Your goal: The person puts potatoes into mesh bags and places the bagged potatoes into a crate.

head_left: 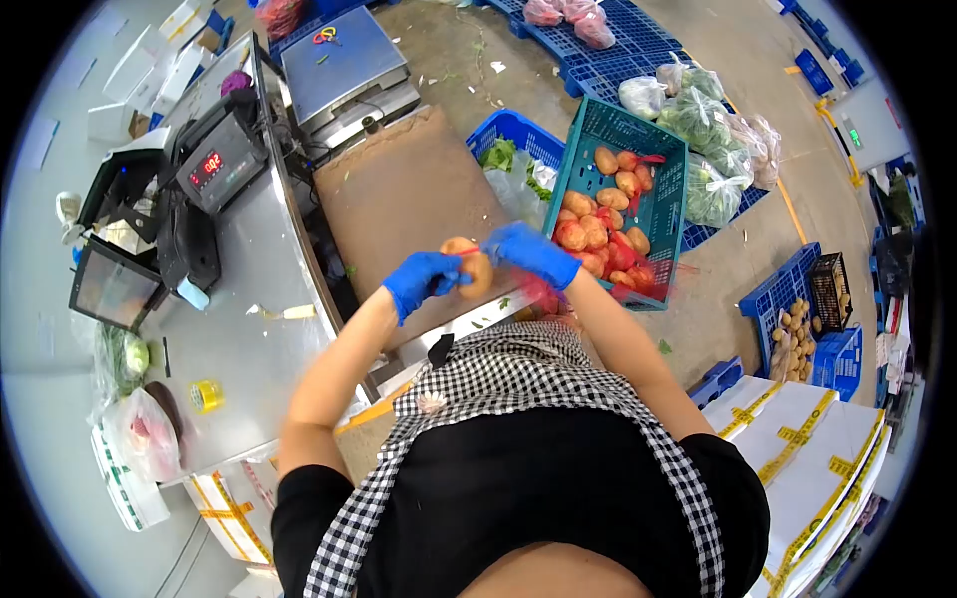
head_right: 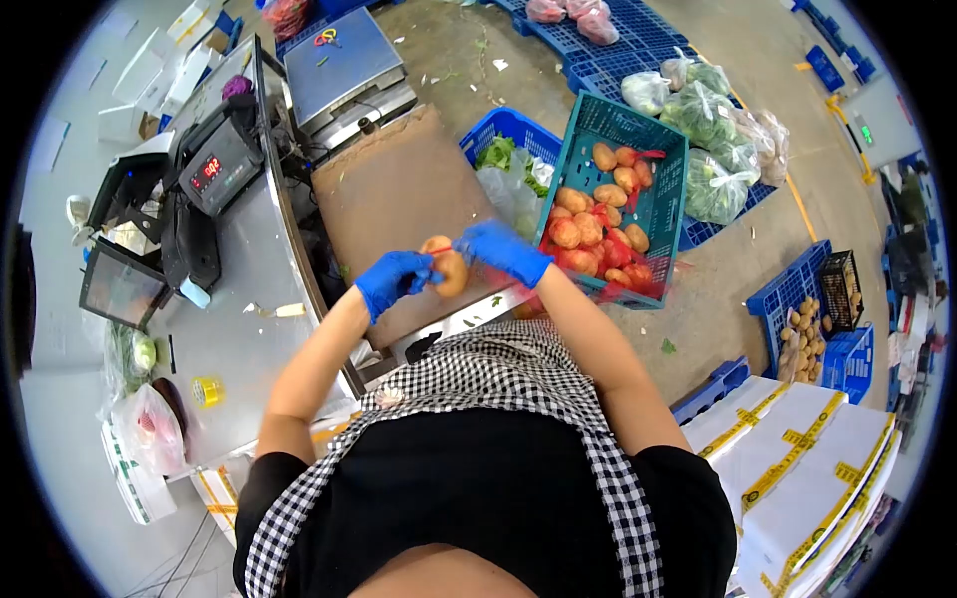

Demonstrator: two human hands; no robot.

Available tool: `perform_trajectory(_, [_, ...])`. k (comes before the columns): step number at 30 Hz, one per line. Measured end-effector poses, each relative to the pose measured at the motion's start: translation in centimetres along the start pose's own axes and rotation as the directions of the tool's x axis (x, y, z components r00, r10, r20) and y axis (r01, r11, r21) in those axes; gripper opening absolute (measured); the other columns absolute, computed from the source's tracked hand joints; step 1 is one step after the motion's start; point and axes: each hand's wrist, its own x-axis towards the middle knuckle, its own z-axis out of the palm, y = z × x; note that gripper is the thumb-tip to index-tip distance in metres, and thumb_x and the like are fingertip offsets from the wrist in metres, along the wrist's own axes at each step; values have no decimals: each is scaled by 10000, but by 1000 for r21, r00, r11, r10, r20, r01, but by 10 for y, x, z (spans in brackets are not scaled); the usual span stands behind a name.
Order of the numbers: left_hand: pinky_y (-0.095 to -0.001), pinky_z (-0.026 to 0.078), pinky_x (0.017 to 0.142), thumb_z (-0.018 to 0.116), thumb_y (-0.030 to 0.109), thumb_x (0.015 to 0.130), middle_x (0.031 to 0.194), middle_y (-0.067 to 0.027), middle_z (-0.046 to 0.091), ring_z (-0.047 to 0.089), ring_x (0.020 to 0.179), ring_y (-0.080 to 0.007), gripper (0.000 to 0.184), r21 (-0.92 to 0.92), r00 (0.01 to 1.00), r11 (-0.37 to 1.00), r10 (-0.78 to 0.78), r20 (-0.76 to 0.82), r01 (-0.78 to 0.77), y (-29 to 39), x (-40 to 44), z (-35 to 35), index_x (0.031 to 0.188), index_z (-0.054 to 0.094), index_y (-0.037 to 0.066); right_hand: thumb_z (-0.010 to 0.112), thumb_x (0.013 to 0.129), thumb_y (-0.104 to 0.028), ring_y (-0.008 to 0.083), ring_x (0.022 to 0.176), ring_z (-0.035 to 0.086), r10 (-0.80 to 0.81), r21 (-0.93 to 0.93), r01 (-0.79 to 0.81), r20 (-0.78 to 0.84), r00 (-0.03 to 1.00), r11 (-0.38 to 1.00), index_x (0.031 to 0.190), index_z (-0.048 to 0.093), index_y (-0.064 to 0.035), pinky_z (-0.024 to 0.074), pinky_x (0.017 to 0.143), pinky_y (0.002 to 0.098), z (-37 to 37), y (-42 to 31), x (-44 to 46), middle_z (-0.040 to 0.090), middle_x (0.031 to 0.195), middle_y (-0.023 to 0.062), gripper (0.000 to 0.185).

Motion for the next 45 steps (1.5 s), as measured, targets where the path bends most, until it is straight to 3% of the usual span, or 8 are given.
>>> perform_trajectory(11, [-374, 357, 995, 443, 432, 879, 1211, -291, 440, 442, 1145, -350, 683, -951, 909, 241, 410, -80, -192, 1, -15, 48, 1189, 342, -168, 556, 791, -213, 312, 655, 576, -301, -253, 214, -387, 871, 944, 842, 597, -45, 450, 632, 400, 41, 0, -27, 585, 722, 151, 180])
perform_trajectory(17, [-340, 313, 996, 431, 441, 888, 1194, -201, 473, 443, 1116, -272, 641, -818, 881, 525, 470, 49, -235, -21, 3, 69, 1223, 370, -101, 591, 734, -271, 317, 698, 600, -210, -359, 58, -401, 892, 931, 843, 625, -94, 471, 638, 422, 36, -32, -22, 605, 781, 142, 211])
perform_trajectory(19, [-321, 327, 967, 402, 424, 905, 1163, -148, 502, 458, 1083, -225, 581, -150, 879, 870, 445, -169, -469, -30, 22, 73, 1211, 413, -70, 593, 716, -287, 320, 720, 607, -55, -382, -75, -320, 946, 921, 851, 633, -103, 478, 642, 419, 40, -21, -17, 616, 809, 142, 232])
perform_trajectory(27, [-251, 431, 615, 491, 251, 886, 682, -63, 582, 537, 607, -150, 261, 198, 885, 969, 220, -411, -149, 4, 20, 105, 823, 582, 14, 579, 689, -234, 310, 809, 606, 230, -234, -341, -399, 887, 910, 880, 632, -98, 483, 681, 386, 11, -13, -57, 621, 900, 143, 240])
perform_trajectory(33, [-233, 367, 532, 458, 242, 886, 604, -47, 518, 479, 543, -116, 273, 269, 890, 889, 422, -170, -370, 58, 28, 170, 720, 529, 37, 614, 666, -181, 282, 896, 535, -376, -476, -3, -699, 608, 880, 886, 597, -88, 446, 698, 364, -23, 14, -69, 562, 1005, 116, 239])
perform_trajectory(37, [-241, 375, 547, 398, 266, 903, 650, -56, 519, 487, 569, -127, 300, 238, 880, 861, 472, -50, -449, 78, 61, 192, 767, 519, 27, 602, 701, -177, 318, 762, 543, -222, 6, 249, -437, 872, 968, 826, 586, -42, 416, 653, 396, -51, 32, -91, 565, 840, 145, 185])
perform_trajectory(39, [-235, 372, 544, 379, 280, 908, 656, -56, 518, 481, 563, -126, 310, -132, 912, 902, 405, -71, -411, 107, 74, 201, 795, 510, 22, 593, 708, -165, 332, 727, 538, -287, -108, 270, -500, 817, 957, 815, 585, -38, 413, 647, 408, -78, 40, -98, 556, 775, 153, 165])
perform_trajectory(45, [-215, 389, 607, 496, 127, 859, 758, -31, 567, 513, 665, -98, 155, 282, 935, 903, 351, -46, -325, 120, 121, 250, 927, 550, -1, 586, 681, -83, 302, 900, 526, -407, -355, 251, -487, 773, 901, 952, 593, -83, 427, 770, 383, -160, 101, -81, 571, 951, 99, 270])
